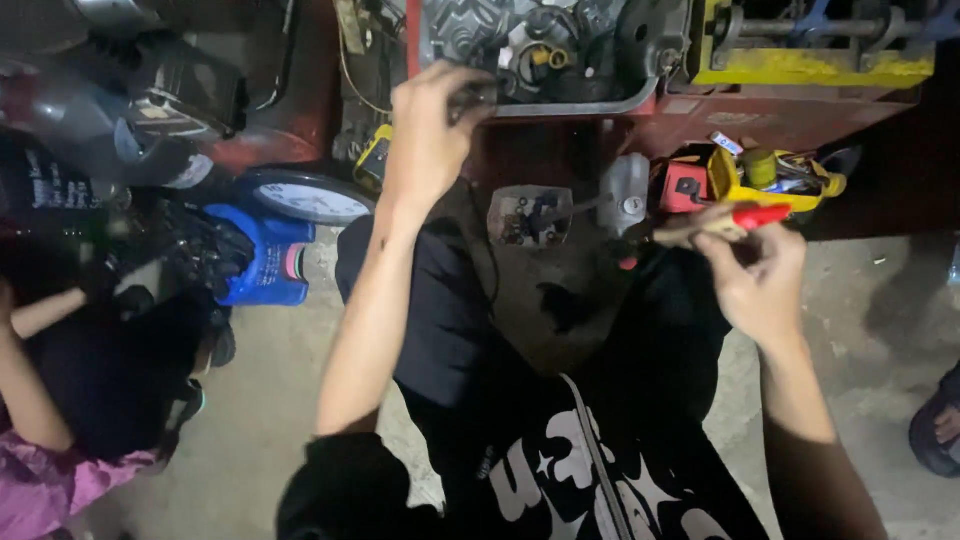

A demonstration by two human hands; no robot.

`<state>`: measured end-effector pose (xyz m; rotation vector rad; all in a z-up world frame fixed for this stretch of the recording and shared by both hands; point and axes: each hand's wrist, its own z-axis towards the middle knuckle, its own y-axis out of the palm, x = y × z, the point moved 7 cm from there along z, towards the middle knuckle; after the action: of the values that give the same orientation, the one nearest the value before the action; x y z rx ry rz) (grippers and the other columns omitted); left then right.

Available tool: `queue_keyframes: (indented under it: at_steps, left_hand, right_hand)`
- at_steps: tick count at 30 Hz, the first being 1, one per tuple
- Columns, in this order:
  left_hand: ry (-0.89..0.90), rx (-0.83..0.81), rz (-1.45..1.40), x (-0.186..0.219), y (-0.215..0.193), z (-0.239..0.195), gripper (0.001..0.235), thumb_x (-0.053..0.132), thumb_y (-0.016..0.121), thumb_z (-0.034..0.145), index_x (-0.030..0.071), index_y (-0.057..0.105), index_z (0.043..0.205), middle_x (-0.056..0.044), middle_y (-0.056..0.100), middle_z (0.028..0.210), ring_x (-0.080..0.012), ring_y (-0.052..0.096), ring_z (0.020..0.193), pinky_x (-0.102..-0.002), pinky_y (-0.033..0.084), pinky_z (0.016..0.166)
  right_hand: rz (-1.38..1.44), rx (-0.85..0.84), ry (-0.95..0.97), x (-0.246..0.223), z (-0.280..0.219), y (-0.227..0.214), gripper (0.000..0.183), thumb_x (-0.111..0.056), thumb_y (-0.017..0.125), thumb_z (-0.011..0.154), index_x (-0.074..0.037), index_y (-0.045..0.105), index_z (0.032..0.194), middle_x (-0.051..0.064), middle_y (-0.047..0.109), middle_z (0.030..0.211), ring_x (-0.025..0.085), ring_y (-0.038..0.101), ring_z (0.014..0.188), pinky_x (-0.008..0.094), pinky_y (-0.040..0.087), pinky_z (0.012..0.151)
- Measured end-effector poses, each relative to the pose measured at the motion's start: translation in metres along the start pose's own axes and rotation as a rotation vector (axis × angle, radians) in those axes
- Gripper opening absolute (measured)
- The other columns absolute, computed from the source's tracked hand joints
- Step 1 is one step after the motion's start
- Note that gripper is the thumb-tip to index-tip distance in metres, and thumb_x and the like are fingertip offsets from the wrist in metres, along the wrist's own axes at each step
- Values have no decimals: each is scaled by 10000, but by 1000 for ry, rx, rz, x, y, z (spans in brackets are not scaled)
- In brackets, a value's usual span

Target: Cleaning a motorcycle engine component using a brush and cleaning solution in a workshop environment.

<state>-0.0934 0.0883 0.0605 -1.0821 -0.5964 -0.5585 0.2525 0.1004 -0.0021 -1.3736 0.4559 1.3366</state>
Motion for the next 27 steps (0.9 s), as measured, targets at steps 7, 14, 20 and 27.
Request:
queue_keyframes:
  at_steps: [7, 14, 20, 27]
  left_hand:
    - [46, -51, 462, -27, 34, 8, 212, -54, 726, 880, -23, 700, 1088, -248, 734, 1077, -493, 713, 923, -541, 591, 736]
    - [37, -21, 490, -31, 46, 11, 318, -267, 517, 718, 10, 634, 819, -215, 673, 740, -611, 611, 725, -580, 472, 547]
    - [216, 198, 801, -36, 54, 4, 269, -196, 754, 712, 45, 801, 822, -153, 773, 922, -400, 750, 829, -415, 615, 628]
    - [193, 153, 680, -58, 54, -7, 303, -176, 672, 835, 32, 737, 1046, -178, 694, 1042, -392, 650, 850, -343, 543, 654]
  right_hand:
    - [-44, -28, 244, 43, -36, -6, 75, -25, 678, 1038, -14, 672, 1111, 119, 695, 1045, 201, 652, 877, 303, 507, 724]
    - [-22, -69, 146, -1, -18, 5, 173, 72, 636, 995, 43, 651, 1164, 208, 695, 1188, 330, 690, 1111, 424, 571, 956]
    - [-32, -100, 79, -8, -25, 5, 195, 89, 659, 998, 58, 616, 1186, 219, 670, 1196, 314, 684, 1078, 376, 575, 852]
    - [66, -32, 139, 14, -42, -1, 93, 45, 648, 1054, -4, 666, 1130, 121, 688, 1089, 214, 663, 1006, 323, 536, 900]
